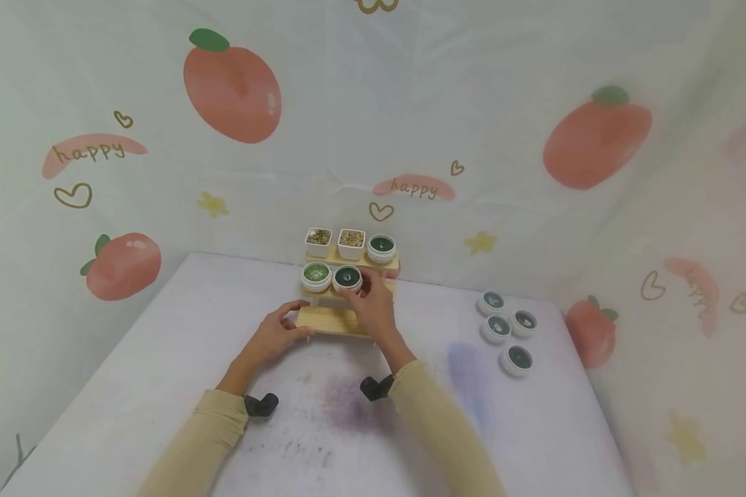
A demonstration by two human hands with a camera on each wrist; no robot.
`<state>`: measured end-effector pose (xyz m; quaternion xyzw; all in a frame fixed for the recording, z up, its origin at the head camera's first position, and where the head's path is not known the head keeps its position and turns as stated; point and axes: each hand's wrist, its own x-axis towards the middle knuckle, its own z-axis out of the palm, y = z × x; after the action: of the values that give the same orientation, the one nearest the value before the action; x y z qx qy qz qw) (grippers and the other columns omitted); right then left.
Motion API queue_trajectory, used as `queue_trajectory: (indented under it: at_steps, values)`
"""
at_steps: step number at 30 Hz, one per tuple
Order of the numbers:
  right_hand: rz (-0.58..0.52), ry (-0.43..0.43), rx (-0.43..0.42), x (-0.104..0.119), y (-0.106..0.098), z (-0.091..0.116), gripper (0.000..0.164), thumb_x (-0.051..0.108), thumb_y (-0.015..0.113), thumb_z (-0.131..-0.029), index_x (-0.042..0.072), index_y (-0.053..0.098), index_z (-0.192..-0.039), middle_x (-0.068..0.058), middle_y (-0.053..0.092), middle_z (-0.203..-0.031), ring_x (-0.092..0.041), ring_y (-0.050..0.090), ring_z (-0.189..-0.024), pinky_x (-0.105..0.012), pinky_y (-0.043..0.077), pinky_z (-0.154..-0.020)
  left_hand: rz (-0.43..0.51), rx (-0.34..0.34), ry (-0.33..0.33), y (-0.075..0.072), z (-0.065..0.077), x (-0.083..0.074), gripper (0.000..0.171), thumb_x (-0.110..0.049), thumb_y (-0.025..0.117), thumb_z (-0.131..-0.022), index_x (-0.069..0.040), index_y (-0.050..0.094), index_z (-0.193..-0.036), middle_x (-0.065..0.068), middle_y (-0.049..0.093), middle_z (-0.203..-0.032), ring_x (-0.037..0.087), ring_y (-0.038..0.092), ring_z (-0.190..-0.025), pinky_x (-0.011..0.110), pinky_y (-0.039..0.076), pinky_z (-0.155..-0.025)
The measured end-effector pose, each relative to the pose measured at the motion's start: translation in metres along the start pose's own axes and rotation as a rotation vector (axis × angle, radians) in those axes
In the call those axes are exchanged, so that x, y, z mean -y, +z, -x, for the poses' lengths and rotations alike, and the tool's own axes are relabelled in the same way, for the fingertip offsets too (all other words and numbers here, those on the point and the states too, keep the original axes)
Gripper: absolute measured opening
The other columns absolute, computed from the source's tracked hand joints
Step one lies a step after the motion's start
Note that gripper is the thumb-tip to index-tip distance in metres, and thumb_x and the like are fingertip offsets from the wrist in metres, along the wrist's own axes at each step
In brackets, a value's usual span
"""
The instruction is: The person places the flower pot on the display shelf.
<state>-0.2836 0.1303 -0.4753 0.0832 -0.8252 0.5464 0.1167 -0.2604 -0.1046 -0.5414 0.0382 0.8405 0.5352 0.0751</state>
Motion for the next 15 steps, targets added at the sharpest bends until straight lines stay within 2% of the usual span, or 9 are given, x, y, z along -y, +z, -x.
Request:
queue_trajectory:
  at_steps: [7, 15]
  values:
    - [0.006, 0.026, 0.006, 0.0034, 0.0014, -0.0011, 0.055, 0.023, 0.082, -0.088, 0.009, 0.057, -0.135, -0.015, 0.069, -0.129, -0.027, 0.067, -0.121, -0.037, 0.052, -0.093, 0.000, 0.001, 0.008, -0.0010, 0.0001, -0.0027, 0.065, -0.031, 0.084, -0.086, -0.023, 0.055, -0.143, 0.007, 0.064, -0.080, 0.014, 0.054, -0.067, 0.027, 0.044, -0.060]
    - [0.002, 0.047, 0.031, 0.0051, 0.0002, 0.0005, 0.061, 0.022, 0.082, -0.088, 0.007, 0.052, -0.138, -0.016, 0.066, -0.134, -0.028, 0.064, -0.126, -0.040, 0.052, -0.098, -0.004, -0.002, -0.001, -0.0001, 0.0007, -0.0021, 0.064, -0.030, 0.083, -0.086, -0.022, 0.054, -0.144, 0.006, 0.064, -0.080, 0.014, 0.054, -0.068, 0.027, 0.044, -0.061]
